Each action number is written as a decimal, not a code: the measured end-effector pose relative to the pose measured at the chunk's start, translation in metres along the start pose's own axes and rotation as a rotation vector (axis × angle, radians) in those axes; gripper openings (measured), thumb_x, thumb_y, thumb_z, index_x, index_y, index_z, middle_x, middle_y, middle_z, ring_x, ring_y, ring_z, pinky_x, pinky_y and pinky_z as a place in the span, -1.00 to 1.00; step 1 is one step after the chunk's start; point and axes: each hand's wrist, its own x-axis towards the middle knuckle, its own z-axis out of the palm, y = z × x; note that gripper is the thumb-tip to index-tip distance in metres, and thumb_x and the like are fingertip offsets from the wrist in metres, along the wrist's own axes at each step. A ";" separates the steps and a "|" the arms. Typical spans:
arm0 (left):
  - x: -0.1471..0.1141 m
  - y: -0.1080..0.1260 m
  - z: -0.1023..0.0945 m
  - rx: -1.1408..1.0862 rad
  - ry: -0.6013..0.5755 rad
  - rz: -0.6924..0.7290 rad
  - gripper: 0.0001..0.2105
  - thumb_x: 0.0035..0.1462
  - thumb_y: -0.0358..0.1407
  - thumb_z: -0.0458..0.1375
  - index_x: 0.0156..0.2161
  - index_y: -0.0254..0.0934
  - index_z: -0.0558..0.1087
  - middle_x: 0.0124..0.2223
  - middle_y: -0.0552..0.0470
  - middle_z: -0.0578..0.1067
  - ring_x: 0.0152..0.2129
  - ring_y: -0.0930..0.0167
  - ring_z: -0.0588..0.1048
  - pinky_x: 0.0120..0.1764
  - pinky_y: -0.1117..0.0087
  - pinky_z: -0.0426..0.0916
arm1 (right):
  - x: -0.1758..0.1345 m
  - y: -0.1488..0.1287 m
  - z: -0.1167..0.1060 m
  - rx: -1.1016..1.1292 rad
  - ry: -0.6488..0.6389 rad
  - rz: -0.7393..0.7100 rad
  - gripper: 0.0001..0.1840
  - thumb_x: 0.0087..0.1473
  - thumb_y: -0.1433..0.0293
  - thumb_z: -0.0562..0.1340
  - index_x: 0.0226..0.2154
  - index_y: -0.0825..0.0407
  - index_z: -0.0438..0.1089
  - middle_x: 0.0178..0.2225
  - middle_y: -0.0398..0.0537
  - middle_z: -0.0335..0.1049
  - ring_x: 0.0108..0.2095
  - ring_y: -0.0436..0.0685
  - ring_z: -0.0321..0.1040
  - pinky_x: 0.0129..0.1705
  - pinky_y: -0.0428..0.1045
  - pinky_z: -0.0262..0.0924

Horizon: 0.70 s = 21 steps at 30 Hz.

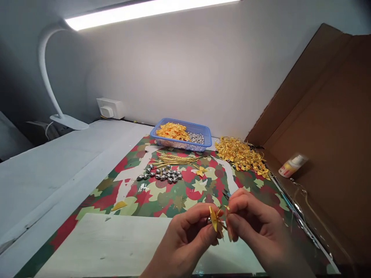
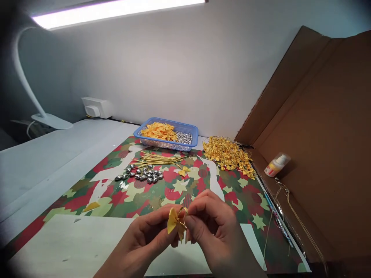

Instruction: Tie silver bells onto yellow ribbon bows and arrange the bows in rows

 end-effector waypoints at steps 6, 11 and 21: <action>-0.004 -0.007 -0.007 -0.039 0.015 -0.082 -0.87 0.24 -0.25 0.25 -0.18 -0.20 0.63 -0.37 0.09 0.51 -0.42 0.46 0.38 -0.30 0.52 0.33 | 0.001 -0.003 0.006 -0.089 -0.043 -0.090 -0.83 0.22 0.38 0.25 -0.42 0.00 0.42 -0.40 -0.18 0.24 -0.47 -0.04 0.23 -0.46 -0.10 0.11; -0.006 -0.009 -0.005 -0.094 0.006 -0.172 -0.83 0.19 -0.23 0.29 -0.34 -0.30 0.61 -0.47 0.11 0.42 -0.51 0.51 0.29 -0.38 0.55 0.27 | 0.003 -0.009 0.000 -0.243 -0.070 -0.091 -0.83 0.23 0.40 0.22 -0.42 -0.01 0.39 -0.41 -0.18 0.24 -0.42 0.00 0.20 -0.42 -0.07 0.10; -0.003 -0.007 -0.002 -0.276 0.021 -0.283 -0.87 0.11 -0.28 0.35 -0.37 -0.34 0.61 -0.50 0.11 0.39 -0.57 0.55 0.25 -0.45 0.58 0.24 | 0.009 -0.006 -0.007 -0.116 -0.069 -0.045 -0.81 0.21 0.35 0.23 -0.44 0.01 0.36 -0.45 -0.21 0.22 -0.48 -0.03 0.15 -0.46 -0.07 0.04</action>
